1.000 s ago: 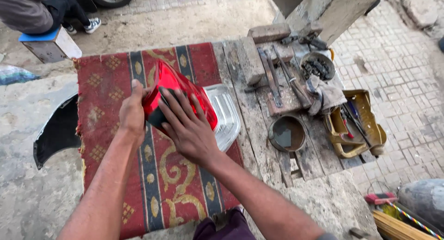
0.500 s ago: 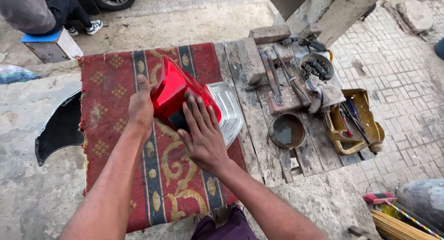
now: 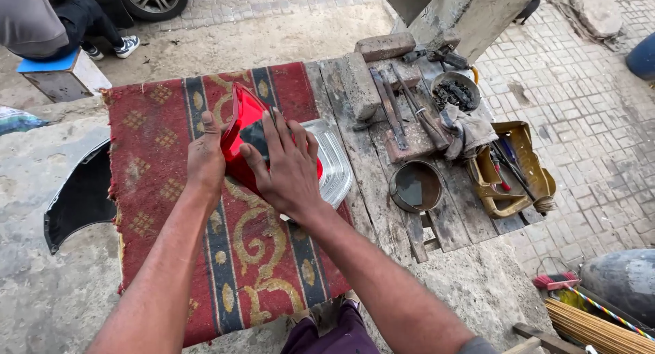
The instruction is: The person cleans a car tail light assembly on a workbench. They wipe the exterior with a cloth, flip the unit to clean the interior housing, and then use a sanding block to smooth the red lens surface.
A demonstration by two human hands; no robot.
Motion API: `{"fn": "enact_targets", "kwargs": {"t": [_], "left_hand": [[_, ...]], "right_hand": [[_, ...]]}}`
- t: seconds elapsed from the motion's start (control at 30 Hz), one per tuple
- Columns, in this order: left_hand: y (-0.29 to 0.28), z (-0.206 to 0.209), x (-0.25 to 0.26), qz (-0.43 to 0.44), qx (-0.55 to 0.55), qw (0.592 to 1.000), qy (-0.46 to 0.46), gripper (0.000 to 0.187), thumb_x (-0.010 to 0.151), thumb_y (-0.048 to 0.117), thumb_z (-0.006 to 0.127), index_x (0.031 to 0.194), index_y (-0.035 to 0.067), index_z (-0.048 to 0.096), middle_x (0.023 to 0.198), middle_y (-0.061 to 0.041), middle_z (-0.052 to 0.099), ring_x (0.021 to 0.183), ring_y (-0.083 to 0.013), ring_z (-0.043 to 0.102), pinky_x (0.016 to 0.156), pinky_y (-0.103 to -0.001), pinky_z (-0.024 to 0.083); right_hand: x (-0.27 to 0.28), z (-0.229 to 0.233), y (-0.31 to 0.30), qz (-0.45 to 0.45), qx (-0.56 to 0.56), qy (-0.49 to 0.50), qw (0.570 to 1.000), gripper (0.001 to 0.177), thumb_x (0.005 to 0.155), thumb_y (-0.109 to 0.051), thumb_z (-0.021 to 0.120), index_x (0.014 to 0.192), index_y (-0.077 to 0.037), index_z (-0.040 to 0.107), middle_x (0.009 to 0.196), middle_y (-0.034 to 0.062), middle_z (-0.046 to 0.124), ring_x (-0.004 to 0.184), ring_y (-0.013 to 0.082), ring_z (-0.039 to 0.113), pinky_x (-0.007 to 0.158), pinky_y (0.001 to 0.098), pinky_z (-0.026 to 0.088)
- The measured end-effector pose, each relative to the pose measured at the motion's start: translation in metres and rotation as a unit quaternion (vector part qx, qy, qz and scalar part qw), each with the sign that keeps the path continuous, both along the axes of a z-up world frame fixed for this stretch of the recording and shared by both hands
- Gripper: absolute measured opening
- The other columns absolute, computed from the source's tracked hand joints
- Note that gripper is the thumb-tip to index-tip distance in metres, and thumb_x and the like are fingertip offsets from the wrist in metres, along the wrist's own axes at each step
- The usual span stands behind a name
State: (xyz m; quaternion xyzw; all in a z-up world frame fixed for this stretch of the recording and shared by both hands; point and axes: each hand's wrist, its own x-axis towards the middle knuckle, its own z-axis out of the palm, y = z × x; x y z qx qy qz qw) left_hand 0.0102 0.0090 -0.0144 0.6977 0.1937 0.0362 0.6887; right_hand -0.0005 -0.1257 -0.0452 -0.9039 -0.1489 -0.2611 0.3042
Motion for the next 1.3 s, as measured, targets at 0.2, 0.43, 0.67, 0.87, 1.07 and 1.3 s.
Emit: {"fn": "enact_targets", "kwargs": {"t": [0.2,0.43,0.67,0.87,1.07,1.3], "left_hand": [[-0.007,0.016,-0.010,-0.024,0.021,0.999,-0.018,0.078,0.096,0.077,0.036,0.120,0.015,0.077,0.093,-0.017,0.074,0.081,-0.0248,0.070,0.079,-0.038,0.055],[-0.014,0.006,-0.004,-0.006,-0.007,0.999,-0.041,0.073,0.098,0.075,0.043,0.117,0.014,0.077,0.088,-0.014,0.073,0.080,-0.0217,0.069,0.084,-0.032,0.055],[-0.028,0.025,-0.017,0.002,0.024,1.000,-0.016,0.068,0.099,0.073,0.044,0.112,0.017,0.079,0.082,-0.011,0.072,0.081,-0.0191,0.070,0.084,-0.033,0.056],[-0.023,0.014,-0.012,0.000,0.020,1.000,-0.006,0.068,0.101,0.072,0.042,0.109,0.016,0.080,0.084,-0.014,0.072,0.080,-0.0224,0.068,0.084,-0.037,0.054],[-0.033,0.021,-0.019,-0.008,0.023,0.999,-0.031,0.067,0.102,0.069,0.043,0.117,0.013,0.077,0.096,-0.016,0.073,0.090,-0.0234,0.068,0.090,-0.038,0.053],[-0.025,0.026,-0.017,-0.031,-0.013,0.999,0.000,0.080,0.096,0.077,0.033,0.122,0.014,0.075,0.084,-0.012,0.071,0.080,-0.0209,0.069,0.082,-0.032,0.057]], "right_hand": [[-0.045,0.007,-0.013,0.080,-0.030,0.038,0.996,0.081,0.101,-0.064,0.041,0.156,-0.005,0.039,0.166,0.0186,0.032,0.153,0.0360,0.032,0.124,0.0484,0.021],[-0.026,0.031,-0.021,0.088,0.022,0.055,0.994,0.088,0.098,-0.066,0.046,0.156,0.000,0.036,0.160,0.0298,0.037,0.144,0.0470,0.042,0.122,0.0570,0.025],[-0.010,0.034,-0.027,0.087,0.108,0.184,0.973,0.089,0.098,-0.070,0.036,0.158,-0.004,0.034,0.160,0.0262,0.036,0.146,0.0403,0.041,0.124,0.0517,0.019],[-0.038,0.015,-0.034,0.105,0.041,0.115,0.987,0.087,0.100,-0.060,0.047,0.160,-0.001,0.027,0.162,0.0287,0.030,0.150,0.0440,0.030,0.123,0.0529,0.019],[-0.032,0.019,-0.028,0.078,0.059,0.113,0.989,0.097,0.094,-0.074,0.040,0.159,-0.003,0.030,0.161,0.0264,0.033,0.150,0.0399,0.033,0.126,0.0492,0.018],[-0.010,0.007,-0.020,0.069,0.045,0.012,0.997,0.079,0.103,-0.058,0.046,0.155,0.001,0.038,0.160,0.0249,0.038,0.149,0.0420,0.038,0.124,0.0557,0.025]]}}
